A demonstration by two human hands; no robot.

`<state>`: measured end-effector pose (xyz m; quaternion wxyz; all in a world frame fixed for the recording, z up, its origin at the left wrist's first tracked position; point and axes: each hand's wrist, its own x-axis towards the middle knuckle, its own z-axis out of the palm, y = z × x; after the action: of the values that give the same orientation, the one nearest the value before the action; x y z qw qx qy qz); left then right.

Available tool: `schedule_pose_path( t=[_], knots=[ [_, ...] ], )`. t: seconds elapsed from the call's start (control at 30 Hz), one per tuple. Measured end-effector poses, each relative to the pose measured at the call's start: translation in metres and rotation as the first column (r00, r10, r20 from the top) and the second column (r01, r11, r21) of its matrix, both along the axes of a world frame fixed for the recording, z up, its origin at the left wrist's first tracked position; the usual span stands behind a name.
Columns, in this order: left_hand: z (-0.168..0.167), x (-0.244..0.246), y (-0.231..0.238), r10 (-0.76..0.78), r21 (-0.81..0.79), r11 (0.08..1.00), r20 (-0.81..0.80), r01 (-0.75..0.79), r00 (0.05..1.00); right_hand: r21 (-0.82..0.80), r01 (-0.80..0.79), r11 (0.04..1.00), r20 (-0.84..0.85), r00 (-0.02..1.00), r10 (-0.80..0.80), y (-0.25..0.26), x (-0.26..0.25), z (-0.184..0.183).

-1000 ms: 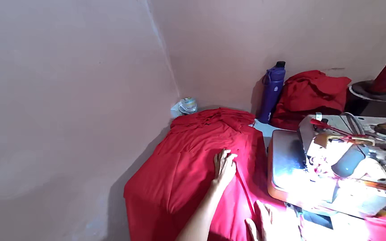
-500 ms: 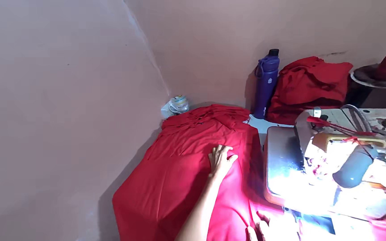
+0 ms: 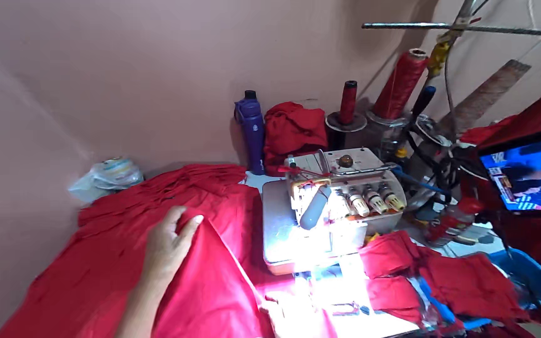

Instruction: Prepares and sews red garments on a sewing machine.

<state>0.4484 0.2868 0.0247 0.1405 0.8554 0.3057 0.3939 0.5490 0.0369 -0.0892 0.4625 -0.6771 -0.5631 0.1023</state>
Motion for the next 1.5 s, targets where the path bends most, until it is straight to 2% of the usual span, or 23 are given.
schedule_pose_path(
  t=[0.03, 0.13, 0.2, 0.27, 0.37, 0.43, 0.53, 0.63, 0.77, 0.93, 1.07, 1.13, 1.27, 1.5],
  knots=[
    [0.009, -0.004, -0.005, -0.031, 0.049, 0.998, 0.032, 0.030, 0.999, -0.023, -0.045, 0.999, -0.024, 0.999, 0.044, -0.005, 0.002, 0.001],
    [0.030, -0.007, -0.019, -0.200, 0.128, 0.974, 0.091, 0.188, 0.976, 0.065, -0.059, 0.996, 0.011, 0.998, 0.058, -0.016, -0.003, -0.012],
    [0.044, -0.004, -0.041, -0.211, 0.069, 0.977, 0.145, 0.202, 0.967, 0.073, -0.101, 0.992, 0.027, 0.995, 0.100, -0.027, -0.005, -0.011],
    [0.056, 0.000, -0.065, -0.156, -0.058, 0.982, 0.274, 0.178, 0.949, 0.095, -0.083, 0.992, 0.036, 0.996, 0.080, -0.038, -0.013, -0.010],
    [0.049, -0.011, -0.050, -0.332, 0.014, 0.940, 0.267, 0.341, 0.905, 0.144, -0.042, 0.989, -0.025, 0.999, 0.046, -0.042, -0.018, -0.012],
    [0.045, -0.016, -0.048, -0.449, 0.035, 0.892, 0.198, 0.451, 0.872, 0.142, -0.005, 0.990, -0.099, 0.995, 0.020, -0.037, -0.016, -0.008],
    [0.058, -0.010, -0.087, -0.414, -0.114, 0.891, 0.195, 0.440, 0.889, 0.204, -0.042, 0.978, -0.225, 0.970, 0.088, -0.020, -0.008, 0.011],
    [0.057, -0.020, -0.081, -0.501, -0.150, 0.844, 0.117, 0.514, 0.857, 0.359, -0.065, 0.931, -0.209, 0.967, 0.148, 0.008, -0.004, 0.017],
    [0.066, -0.029, -0.086, -0.389, -0.346, 0.838, 0.161, 0.421, 0.907, 0.368, -0.072, 0.927, -0.253, 0.952, 0.175, 0.026, -0.010, 0.022],
    [0.071, -0.040, -0.095, -0.291, -0.387, 0.863, 0.146, 0.325, 0.946, 0.302, -0.095, 0.948, -0.309, 0.932, 0.192, 0.027, -0.017, 0.040],
    [0.062, -0.048, -0.086, -0.371, -0.296, 0.869, 0.143, 0.397, 0.918, 0.395, -0.131, 0.909, -0.234, 0.943, 0.238, 0.037, -0.018, 0.037],
    [0.062, -0.049, -0.086, -0.378, -0.300, 0.863, 0.150, 0.407, 0.913, 0.408, -0.131, 0.904, -0.222, 0.946, 0.237, 0.042, -0.021, 0.040],
    [0.061, -0.043, -0.088, -0.362, -0.286, 0.866, 0.206, 0.410, 0.909, 0.374, -0.124, 0.919, -0.219, 0.951, 0.217, 0.050, -0.022, 0.061],
    [0.064, -0.035, -0.086, -0.263, -0.342, 0.878, 0.242, 0.336, 0.934, 0.524, -0.042, 0.851, -0.209, 0.962, 0.176, 0.071, -0.021, 0.079]
  ],
)
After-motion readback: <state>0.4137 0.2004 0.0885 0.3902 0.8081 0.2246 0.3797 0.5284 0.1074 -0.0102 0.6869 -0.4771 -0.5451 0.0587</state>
